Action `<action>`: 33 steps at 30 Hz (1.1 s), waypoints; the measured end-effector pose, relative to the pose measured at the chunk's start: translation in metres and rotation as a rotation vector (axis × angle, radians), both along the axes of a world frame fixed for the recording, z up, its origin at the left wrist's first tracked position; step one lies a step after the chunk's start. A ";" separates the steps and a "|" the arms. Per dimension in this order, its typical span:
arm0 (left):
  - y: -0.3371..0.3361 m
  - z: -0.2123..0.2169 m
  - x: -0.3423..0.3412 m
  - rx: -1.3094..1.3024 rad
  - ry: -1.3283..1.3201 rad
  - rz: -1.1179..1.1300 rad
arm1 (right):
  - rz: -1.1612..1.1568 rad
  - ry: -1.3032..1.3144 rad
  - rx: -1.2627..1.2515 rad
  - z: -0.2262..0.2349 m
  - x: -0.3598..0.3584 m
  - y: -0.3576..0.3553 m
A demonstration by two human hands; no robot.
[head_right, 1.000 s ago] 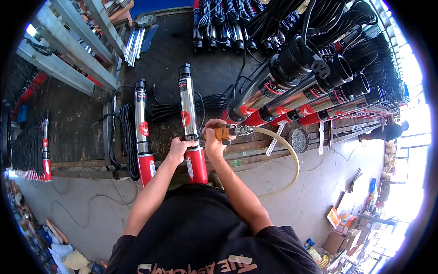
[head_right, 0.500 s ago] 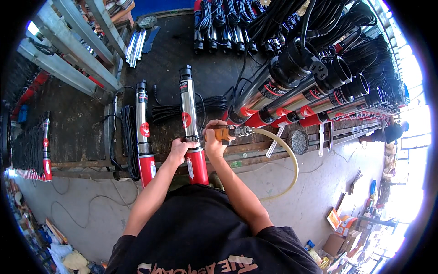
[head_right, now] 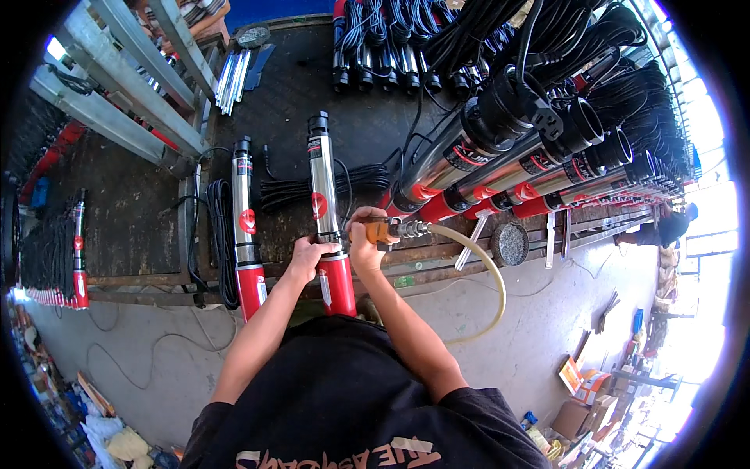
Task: The person assembles water pumps by attaching a metal rod into the main pump housing, securing it with an air-powered screwdriver, and then placing the finished units into a line on the workbench.
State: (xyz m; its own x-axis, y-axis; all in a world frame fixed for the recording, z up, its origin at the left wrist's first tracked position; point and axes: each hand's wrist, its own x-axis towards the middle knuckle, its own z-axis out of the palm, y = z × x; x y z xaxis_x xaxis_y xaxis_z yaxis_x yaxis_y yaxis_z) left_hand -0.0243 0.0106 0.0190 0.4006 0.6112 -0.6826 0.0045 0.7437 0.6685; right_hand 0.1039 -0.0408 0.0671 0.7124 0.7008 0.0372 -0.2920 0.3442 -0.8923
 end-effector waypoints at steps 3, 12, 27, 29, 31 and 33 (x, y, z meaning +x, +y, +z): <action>-0.002 -0.006 -0.001 0.000 -0.011 0.035 | -0.005 0.021 -0.018 0.005 -0.003 -0.001; 0.002 -0.004 -0.002 -0.080 -0.080 -0.002 | 0.041 -0.017 -0.160 0.024 0.011 0.032; 0.004 -0.002 -0.003 -0.076 -0.085 -0.009 | 0.243 -0.563 -0.144 -0.007 -0.004 0.008; 0.001 -0.005 -0.004 -0.051 -0.084 0.006 | 0.233 -0.554 -0.092 -0.011 -0.006 0.005; 0.002 -0.007 -0.003 -0.058 -0.088 0.031 | 0.201 -0.479 -0.032 -0.010 -0.008 0.005; 0.003 -0.005 -0.003 -0.076 -0.084 0.031 | 0.197 -0.399 0.010 -0.008 -0.009 0.005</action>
State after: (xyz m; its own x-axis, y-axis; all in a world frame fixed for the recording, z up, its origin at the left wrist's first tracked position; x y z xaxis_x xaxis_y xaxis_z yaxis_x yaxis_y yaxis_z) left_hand -0.0271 0.0136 0.0143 0.4404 0.5716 -0.6923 -0.0727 0.7913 0.6071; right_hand 0.0948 -0.0354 0.0590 0.4940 0.8198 0.2895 0.0138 0.3256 -0.9454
